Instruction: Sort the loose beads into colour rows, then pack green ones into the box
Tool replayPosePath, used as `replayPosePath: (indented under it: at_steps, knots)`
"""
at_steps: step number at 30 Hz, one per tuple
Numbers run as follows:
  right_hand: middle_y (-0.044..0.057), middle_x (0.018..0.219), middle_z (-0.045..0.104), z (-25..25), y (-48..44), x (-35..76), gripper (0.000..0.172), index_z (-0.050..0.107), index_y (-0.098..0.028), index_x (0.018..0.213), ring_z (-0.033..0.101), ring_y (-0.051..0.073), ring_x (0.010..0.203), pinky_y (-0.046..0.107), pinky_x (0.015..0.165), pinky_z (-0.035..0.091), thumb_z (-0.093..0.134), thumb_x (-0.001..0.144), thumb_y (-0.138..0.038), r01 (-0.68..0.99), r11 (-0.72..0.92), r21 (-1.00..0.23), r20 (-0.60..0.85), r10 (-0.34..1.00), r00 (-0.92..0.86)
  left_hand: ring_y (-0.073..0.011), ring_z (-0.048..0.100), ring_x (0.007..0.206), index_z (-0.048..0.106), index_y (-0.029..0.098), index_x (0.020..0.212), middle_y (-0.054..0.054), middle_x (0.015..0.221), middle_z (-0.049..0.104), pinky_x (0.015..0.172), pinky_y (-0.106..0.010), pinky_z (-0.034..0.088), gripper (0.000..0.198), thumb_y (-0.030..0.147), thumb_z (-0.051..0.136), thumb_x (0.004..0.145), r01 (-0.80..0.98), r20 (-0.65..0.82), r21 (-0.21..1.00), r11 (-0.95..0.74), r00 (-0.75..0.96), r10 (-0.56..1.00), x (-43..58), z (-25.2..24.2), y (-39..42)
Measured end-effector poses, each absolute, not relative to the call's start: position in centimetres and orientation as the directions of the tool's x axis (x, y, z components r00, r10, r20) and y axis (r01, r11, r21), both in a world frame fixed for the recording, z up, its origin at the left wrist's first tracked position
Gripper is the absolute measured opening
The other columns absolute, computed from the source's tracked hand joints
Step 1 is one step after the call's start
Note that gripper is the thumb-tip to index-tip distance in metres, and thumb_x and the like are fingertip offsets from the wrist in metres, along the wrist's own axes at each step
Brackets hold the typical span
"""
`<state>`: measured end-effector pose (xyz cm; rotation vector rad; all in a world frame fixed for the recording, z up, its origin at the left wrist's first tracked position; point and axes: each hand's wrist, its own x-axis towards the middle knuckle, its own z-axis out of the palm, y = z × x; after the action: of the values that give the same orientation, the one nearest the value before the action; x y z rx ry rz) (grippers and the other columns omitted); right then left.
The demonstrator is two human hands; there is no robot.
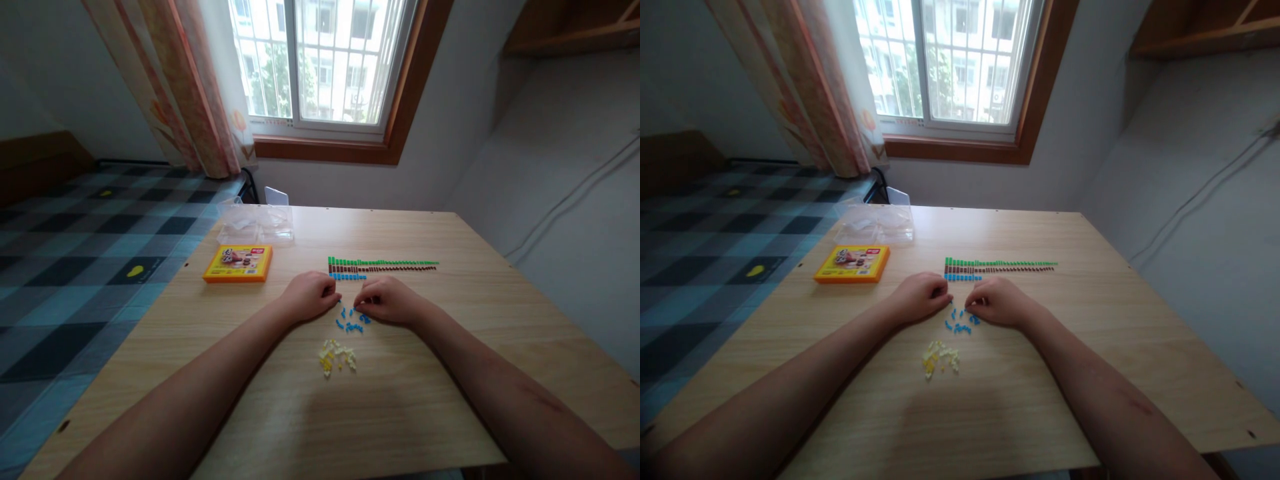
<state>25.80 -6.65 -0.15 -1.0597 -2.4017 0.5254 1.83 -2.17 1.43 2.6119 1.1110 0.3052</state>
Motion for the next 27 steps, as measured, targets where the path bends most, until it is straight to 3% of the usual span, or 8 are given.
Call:
replayPosePath:
  at_steps: [9,15,19,21,24,27]
  knots:
    - [0.001,0.071,0.069,-0.7,-6.2,25.4,0.013,0.079,-0.022,0.091,0.057,0.012,0.064,0.024,0.064,0.039,0.067,0.087,-0.020,0.674,0.547,-0.496,0.299,0.837,-0.459,-0.0164,0.051,0.071,0.061,0.019,0.070,-0.001,0.073,0.061,0.063,-0.028,0.031,0.028,0.044,0.066,0.083,0.632,0.025,0.406,-0.660,0.714,0.700,1.6,2.1,-2.3]
    - [0.001,0.070,0.068,-0.6,-6.4,25.6,0.012,0.080,-0.021,0.086,0.056,0.011,0.062,0.023,0.061,0.039,0.068,0.087,-0.021,0.555,0.629,-0.544,0.329,0.769,-0.548,-0.0163,0.050,0.072,0.060,0.019,0.068,0.000,0.072,0.059,0.063,-0.028,0.032,0.025,0.040,0.073,0.074,0.619,0.011,0.451,-0.643,0.717,0.697,1.6,2.2,-2.4]
    - [0.002,0.073,0.069,-0.5,-6.6,25.6,0.013,0.081,-0.022,0.091,0.058,0.011,0.063,0.023,0.060,0.040,0.068,0.089,-0.022,0.504,0.655,-0.563,0.287,0.727,-0.624,-0.0127,0.049,0.065,0.063,0.017,0.074,0.002,0.070,0.058,0.058,-0.025,0.033,0.016,0.030,0.072,0.073,0.540,-0.074,0.685,-0.490,0.720,0.690,1.0,1.3,-1.6]
    - [0.002,0.073,0.069,-0.4,-6.7,25.6,0.013,0.082,-0.023,0.092,0.058,0.011,0.063,0.023,0.061,0.040,0.069,0.089,-0.023,0.509,0.659,-0.553,0.267,0.719,-0.642,-0.0119,0.051,0.066,0.067,0.016,0.079,0.001,0.073,0.061,0.059,-0.024,0.037,0.013,0.028,0.072,0.075,0.439,-0.048,0.771,-0.461,0.762,0.646,0.8,0.9,-1.2]
    - [0.002,0.073,0.070,-0.2,-6.8,25.5,0.014,0.082,-0.024,0.093,0.058,0.012,0.063,0.023,0.062,0.040,0.068,0.089,-0.023,0.527,0.657,-0.539,0.254,0.723,-0.643,-0.0127,0.057,0.074,0.075,0.017,0.080,-0.001,0.079,0.066,0.068,-0.025,0.043,0.007,0.023,0.072,0.077,0.295,0.088,0.748,-0.595,0.844,0.530,0.6,0.6,-0.9]
    - [0.002,0.076,0.072,-0.1,-6.8,25.4,0.015,0.082,-0.023,0.093,0.059,0.011,0.065,0.023,0.062,0.041,0.067,0.090,-0.023,0.535,0.643,-0.548,0.243,0.734,-0.634,-0.0123,0.058,0.075,0.079,0.021,0.083,-0.001,0.079,0.066,0.072,-0.025,0.044,0.008,0.022,0.072,0.080,0.261,0.142,0.676,-0.689,0.871,0.470,0.6,0.6,-1.0]
